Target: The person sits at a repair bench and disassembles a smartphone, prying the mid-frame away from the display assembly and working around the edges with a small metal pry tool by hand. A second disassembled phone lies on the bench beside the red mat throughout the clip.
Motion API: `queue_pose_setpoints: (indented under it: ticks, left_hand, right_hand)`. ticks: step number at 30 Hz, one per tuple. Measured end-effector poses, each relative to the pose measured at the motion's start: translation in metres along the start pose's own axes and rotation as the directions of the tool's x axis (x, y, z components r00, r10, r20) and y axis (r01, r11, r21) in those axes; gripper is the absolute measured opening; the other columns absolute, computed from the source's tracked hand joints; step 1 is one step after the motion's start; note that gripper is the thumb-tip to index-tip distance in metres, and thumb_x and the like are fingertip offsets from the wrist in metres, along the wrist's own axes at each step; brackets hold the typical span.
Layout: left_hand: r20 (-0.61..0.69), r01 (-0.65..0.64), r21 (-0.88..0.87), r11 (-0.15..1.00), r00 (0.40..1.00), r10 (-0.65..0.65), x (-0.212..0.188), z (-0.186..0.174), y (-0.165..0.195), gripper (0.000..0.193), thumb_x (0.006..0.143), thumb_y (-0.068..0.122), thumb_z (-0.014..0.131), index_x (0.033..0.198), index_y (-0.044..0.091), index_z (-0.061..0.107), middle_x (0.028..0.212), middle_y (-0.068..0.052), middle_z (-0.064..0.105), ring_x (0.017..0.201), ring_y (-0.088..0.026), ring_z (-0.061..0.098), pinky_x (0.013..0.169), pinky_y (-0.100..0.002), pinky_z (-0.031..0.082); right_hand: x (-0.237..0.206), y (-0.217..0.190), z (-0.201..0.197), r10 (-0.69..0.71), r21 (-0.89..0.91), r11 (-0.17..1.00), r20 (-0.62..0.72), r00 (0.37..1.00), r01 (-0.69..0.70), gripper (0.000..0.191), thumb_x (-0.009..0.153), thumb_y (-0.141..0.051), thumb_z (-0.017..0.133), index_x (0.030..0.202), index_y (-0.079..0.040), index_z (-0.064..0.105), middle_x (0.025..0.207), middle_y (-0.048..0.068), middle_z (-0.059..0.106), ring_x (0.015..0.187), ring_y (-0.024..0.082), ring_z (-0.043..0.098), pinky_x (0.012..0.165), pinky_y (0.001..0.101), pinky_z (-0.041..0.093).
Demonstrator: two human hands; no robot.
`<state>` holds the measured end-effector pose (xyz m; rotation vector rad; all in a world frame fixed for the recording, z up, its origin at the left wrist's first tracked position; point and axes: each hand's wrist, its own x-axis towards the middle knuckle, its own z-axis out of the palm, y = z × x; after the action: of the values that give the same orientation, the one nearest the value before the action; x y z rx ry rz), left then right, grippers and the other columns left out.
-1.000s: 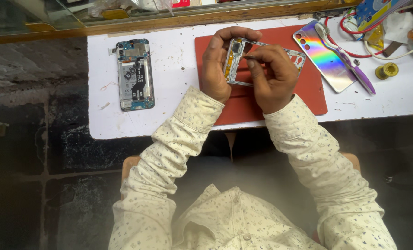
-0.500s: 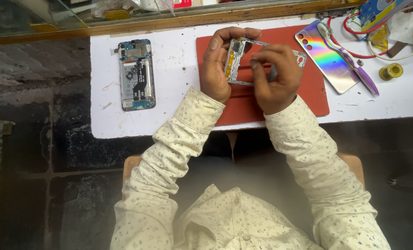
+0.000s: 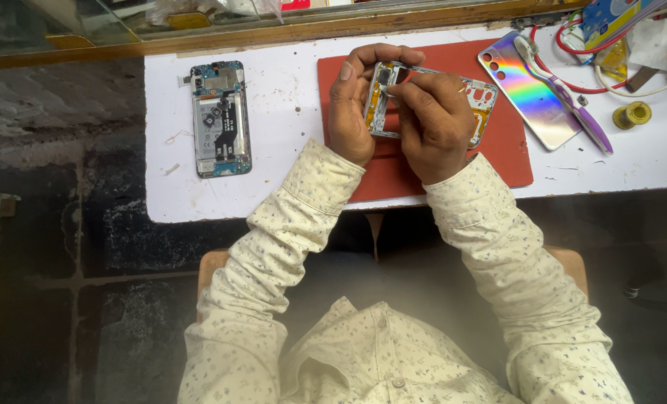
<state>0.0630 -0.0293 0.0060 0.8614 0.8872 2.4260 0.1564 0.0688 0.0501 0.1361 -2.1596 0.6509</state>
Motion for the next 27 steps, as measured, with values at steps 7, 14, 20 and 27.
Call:
queue_pose_setpoints:
  ticks: [7, 14, 20, 27]
  left_hand:
    - [0.0, 0.016, -0.047, 0.999, 1.0, -0.016, 0.0013, -0.0025, -0.0019, 0.059, 0.109, 0.055, 0.036, 0.129, 0.003, 0.055, 0.124, -0.019, 0.066, 0.123, -0.027, 0.062, 0.113, -0.043, 0.049]
    - [0.008, -0.002, -0.04, 0.999, 1.0, 0.002, 0.0013, -0.0009, -0.0022, 0.059, 0.11, 0.056, 0.036, 0.129, 0.003, 0.056, 0.125, -0.019, 0.066, 0.125, -0.028, 0.061, 0.117, -0.043, 0.046]
    - [0.007, -0.004, -0.009, 1.0, 1.0, 0.004, 0.0006, 0.0001, -0.0008, 0.059, 0.11, 0.056, 0.036, 0.126, 0.003, 0.056, 0.126, -0.019, 0.066, 0.122, -0.027, 0.062, 0.111, -0.042, 0.05]
    - [-0.006, -0.02, -0.072, 0.997, 1.0, 0.019, 0.0011, -0.0037, -0.0032, 0.058, 0.112, 0.054, 0.033, 0.124, 0.003, 0.056, 0.125, -0.019, 0.067, 0.123, -0.027, 0.06, 0.117, -0.042, 0.044]
  right_hand:
    - [0.0014, -0.003, -0.0029, -0.059, 0.005, 0.998, 0.054, 0.997, 0.058, 0.026, 0.085, 0.014, 0.075, 0.105, -0.002, 0.073, 0.1, 0.009, 0.065, 0.092, 0.026, 0.06, 0.077, 0.0378, 0.049]
    - [-0.005, -0.0006, -0.0053, 0.054, 0.127, 0.99, 0.053, 0.997, -0.06, 0.022, 0.092, 0.014, 0.074, 0.108, -0.001, 0.07, 0.104, 0.01, 0.062, 0.091, 0.023, 0.063, 0.075, 0.0338, 0.052]
    - [-0.0029, 0.0015, 0.0007, 0.074, 0.055, 0.996, -0.019, 0.997, -0.073, 0.021, 0.096, 0.012, 0.075, 0.113, 0.0, 0.07, 0.108, 0.012, 0.061, 0.095, 0.024, 0.063, 0.076, 0.0336, 0.053]
    - [-0.0024, -0.0045, -0.0057, -0.054, -0.01, 0.998, 0.108, 0.993, 0.056, 0.028, 0.084, 0.015, 0.073, 0.106, -0.002, 0.072, 0.101, 0.01, 0.062, 0.092, 0.03, 0.058, 0.078, 0.04, 0.049]
